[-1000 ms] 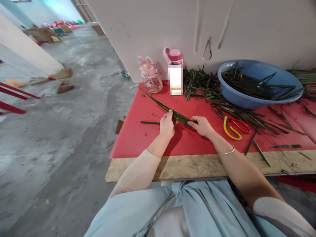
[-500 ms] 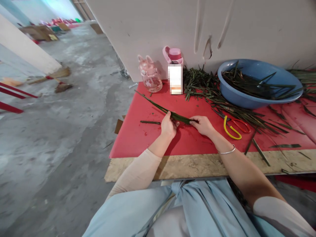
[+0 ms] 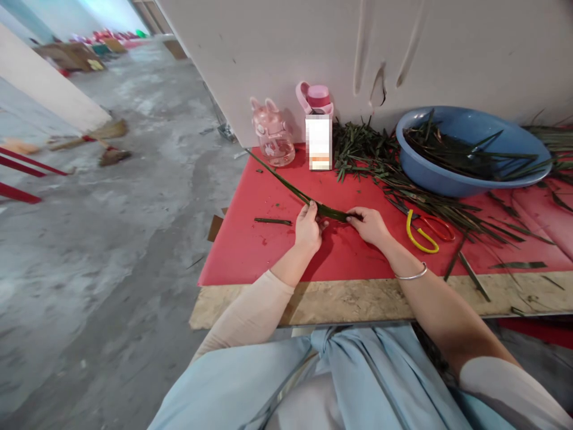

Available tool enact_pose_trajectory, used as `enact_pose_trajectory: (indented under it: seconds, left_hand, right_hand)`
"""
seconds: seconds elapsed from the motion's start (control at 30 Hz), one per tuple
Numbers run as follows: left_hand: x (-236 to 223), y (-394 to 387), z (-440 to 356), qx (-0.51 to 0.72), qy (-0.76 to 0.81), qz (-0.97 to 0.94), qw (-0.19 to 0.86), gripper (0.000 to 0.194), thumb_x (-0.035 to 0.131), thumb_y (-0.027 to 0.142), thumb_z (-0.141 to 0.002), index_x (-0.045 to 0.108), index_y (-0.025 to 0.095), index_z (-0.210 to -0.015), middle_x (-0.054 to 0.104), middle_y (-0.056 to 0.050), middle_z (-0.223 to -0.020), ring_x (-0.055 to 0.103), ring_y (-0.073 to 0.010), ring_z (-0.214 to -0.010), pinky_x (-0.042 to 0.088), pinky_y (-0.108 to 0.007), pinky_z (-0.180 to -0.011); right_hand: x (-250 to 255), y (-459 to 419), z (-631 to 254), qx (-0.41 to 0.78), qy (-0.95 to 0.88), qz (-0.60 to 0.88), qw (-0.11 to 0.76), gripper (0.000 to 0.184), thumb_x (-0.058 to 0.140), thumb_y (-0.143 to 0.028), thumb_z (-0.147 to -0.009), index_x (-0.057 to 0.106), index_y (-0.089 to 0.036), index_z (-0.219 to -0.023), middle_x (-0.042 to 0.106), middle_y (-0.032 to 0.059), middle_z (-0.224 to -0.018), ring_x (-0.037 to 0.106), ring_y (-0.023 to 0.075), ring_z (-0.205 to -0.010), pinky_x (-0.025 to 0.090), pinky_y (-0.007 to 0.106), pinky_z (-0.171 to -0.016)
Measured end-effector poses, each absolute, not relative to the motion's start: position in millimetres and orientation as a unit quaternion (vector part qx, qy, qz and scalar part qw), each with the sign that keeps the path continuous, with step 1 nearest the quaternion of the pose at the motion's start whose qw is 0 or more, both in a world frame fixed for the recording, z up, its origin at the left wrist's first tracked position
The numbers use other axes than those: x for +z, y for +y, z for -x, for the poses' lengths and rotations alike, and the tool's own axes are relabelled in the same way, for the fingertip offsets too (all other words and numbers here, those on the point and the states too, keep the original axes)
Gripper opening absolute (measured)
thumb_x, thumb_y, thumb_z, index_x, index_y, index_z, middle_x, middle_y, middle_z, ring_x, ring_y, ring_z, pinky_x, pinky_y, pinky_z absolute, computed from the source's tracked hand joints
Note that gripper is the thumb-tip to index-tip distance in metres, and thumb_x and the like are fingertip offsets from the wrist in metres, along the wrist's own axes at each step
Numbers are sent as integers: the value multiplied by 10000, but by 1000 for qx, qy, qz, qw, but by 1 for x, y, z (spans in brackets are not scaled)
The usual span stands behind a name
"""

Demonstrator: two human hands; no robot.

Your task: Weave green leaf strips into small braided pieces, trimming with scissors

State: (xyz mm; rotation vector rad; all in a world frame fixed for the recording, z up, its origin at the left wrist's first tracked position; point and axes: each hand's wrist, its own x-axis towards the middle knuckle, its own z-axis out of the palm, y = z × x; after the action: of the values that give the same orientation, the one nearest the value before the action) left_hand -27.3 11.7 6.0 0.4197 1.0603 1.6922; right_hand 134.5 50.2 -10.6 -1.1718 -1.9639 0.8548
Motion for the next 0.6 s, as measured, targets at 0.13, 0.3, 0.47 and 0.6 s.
enact_pose_trajectory:
  seconds: [0.13,0.3,0.47,0.6]
  left_hand:
    - [5,12,27,712,454,-200,498,308,704,448,-698,561,197,-803,597,25,-754,537,-64,-562,445,-167,-476]
    - [7,13,29,716,450,-177,503,315,737,426,-676,557,192,-784,596,31,-724,529,-52,-540,468,-167,-509]
    - [15,13,34,713,450,-156,514,291,746,385,-676,552,189,-771,570,47,-675,500,-44,-496,410,-155,-450]
    - [15,15,36,708,450,-164,519,268,726,384,-699,569,191,-800,571,49,-683,489,-43,-487,385,-161,-437]
  right_hand:
    - [-11,51,-134,335,-739,469,350,206,579,-240,-779,712,-179,-924,720,38,-865,617,167,-756,442,268,-713]
    - [-8,51,-135,360,-722,479,345,194,576,-267,-764,710,-162,-856,693,18,-752,575,143,-673,417,250,-647]
    - [-4,49,-134,425,-694,464,348,217,595,-335,-741,696,-152,-803,628,-8,-639,504,112,-580,383,233,-574]
    - [-5,49,-134,477,-642,468,375,267,631,-389,-708,674,-148,-813,591,-15,-592,474,99,-542,376,221,-526]
